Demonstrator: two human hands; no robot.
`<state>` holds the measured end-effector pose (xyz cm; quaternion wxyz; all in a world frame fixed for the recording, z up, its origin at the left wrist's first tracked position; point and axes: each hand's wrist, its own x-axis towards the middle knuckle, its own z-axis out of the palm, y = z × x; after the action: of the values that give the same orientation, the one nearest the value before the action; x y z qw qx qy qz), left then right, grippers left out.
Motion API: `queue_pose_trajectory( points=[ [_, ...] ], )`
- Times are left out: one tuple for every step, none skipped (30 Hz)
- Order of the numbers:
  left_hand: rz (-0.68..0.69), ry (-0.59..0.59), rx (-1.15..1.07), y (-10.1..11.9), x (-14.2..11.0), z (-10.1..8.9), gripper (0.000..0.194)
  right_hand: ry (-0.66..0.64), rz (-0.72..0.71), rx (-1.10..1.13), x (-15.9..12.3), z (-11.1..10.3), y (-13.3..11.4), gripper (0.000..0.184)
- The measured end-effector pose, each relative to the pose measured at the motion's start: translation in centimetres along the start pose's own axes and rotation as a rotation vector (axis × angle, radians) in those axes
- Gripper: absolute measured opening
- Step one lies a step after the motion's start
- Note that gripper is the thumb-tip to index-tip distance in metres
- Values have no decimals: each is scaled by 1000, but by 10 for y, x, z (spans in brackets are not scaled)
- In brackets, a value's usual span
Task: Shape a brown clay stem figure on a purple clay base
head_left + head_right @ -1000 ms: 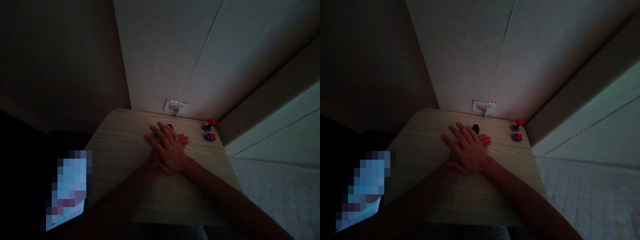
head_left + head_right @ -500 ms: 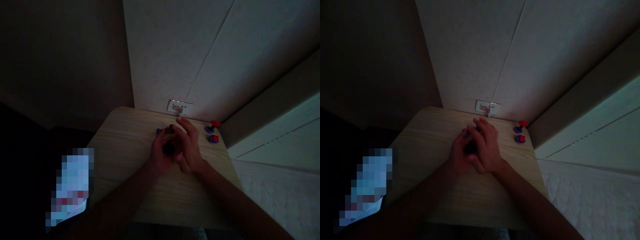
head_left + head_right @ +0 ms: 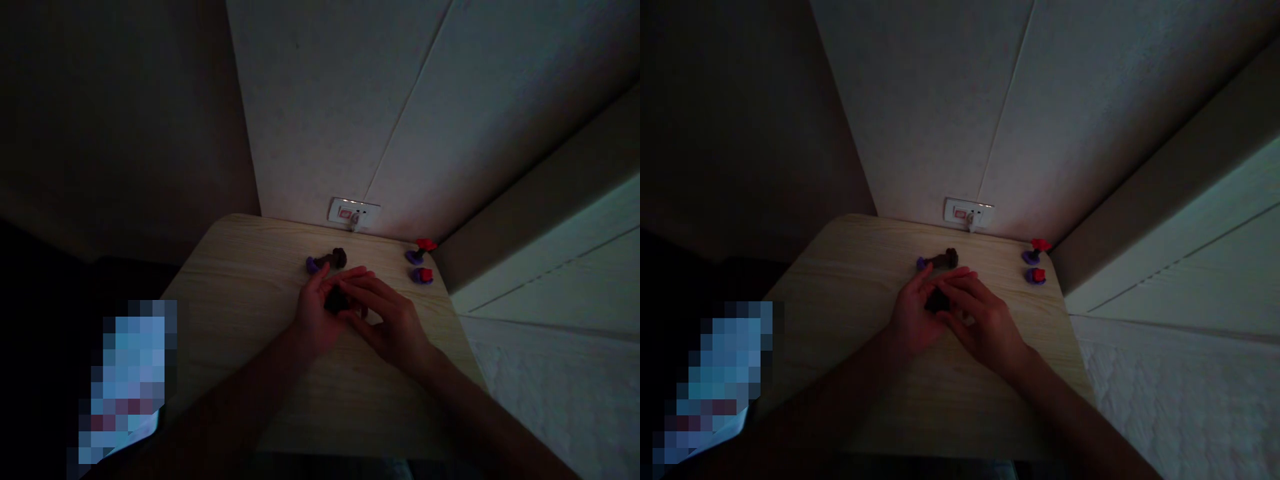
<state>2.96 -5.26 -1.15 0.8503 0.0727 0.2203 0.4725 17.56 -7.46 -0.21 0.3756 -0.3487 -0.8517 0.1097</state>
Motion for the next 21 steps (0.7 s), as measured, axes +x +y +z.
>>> queue_pose_trajectory(
  points=[
    [-3, 14, 8, -1, 1, 0, 52, 7, -4, 11, 0, 1, 1, 40],
    [-8, 30, 21, -3, 3, -1, 51, 13, -4, 25, -1, 2, 2, 39],
    [-10, 44, 36, -4, 4, -2, 52, 23, -2, 38, -2, 4, 3, 38],
    [-12, 52, 53, -5, 5, -2, 53, 29, 1, 46, -3, 5, 4, 36],
    [-12, 51, 74, -6, 6, -3, 54, 37, -1, 48, -4, 7, 5, 34],
    [-15, 43, 93, -7, 6, -3, 56, 44, -6, 45, -5, 8, 5, 32],
    [-18, 32, 108, -8, 6, -4, 58, 53, -13, 35, -7, 10, 5, 29],
    [-20, 21, 118, -9, 6, -5, 59, 64, -25, 22, -8, 12, 5, 25],
    [-18, 17, 123, -9, 6, -5, 60, 70, -37, 6, -9, 13, 4, 23],
    [-19, 18, 125, -10, 6, -6, 61, 71, -48, -9, -9, 14, 4, 21],
    [-21, 26, 121, -10, 6, -6, 61, 63, -60, -24, -10, 15, 3, 21],
    [-22, 40, 115, -10, 6, -7, 60, 49, -74, -35, -10, 15, 3, 22],
    [-25, 59, 112, -9, 6, -7, 59, 30, -88, -44, -11, 15, 3, 25],
    [-28, 78, 113, -9, 6, -7, 58, 11, -101, -50, -11, 15, 3, 27],
    [-29, 93, 118, -9, 6, -8, 56, -5, -111, -57, -12, 15, 3, 28],
    [-29, 99, 130, -9, 6, -8, 54, -18, -119, -68, -12, 15, 3, 29],
    [-25, 100, 147, -9, 6, -8, 52, -27, -126, -84, -13, 15, 4, 29],
    [-23, 95, 169, -9, 6, -8, 51, -31, -129, -104, -14, 16, 5, 28],
    [-25, 90, 195, -10, 6, -8, 51, -35, -130, -126, -14, 17, 5, 27],
    [-25, 88, 219, -11, 5, -8, 52, -36, -130, -149, -15, 18, 5, 26],
    [-24, 91, 240, -12, 5, -8, 52, -40, -126, -170, -16, 20, 6, 25]
  ],
)
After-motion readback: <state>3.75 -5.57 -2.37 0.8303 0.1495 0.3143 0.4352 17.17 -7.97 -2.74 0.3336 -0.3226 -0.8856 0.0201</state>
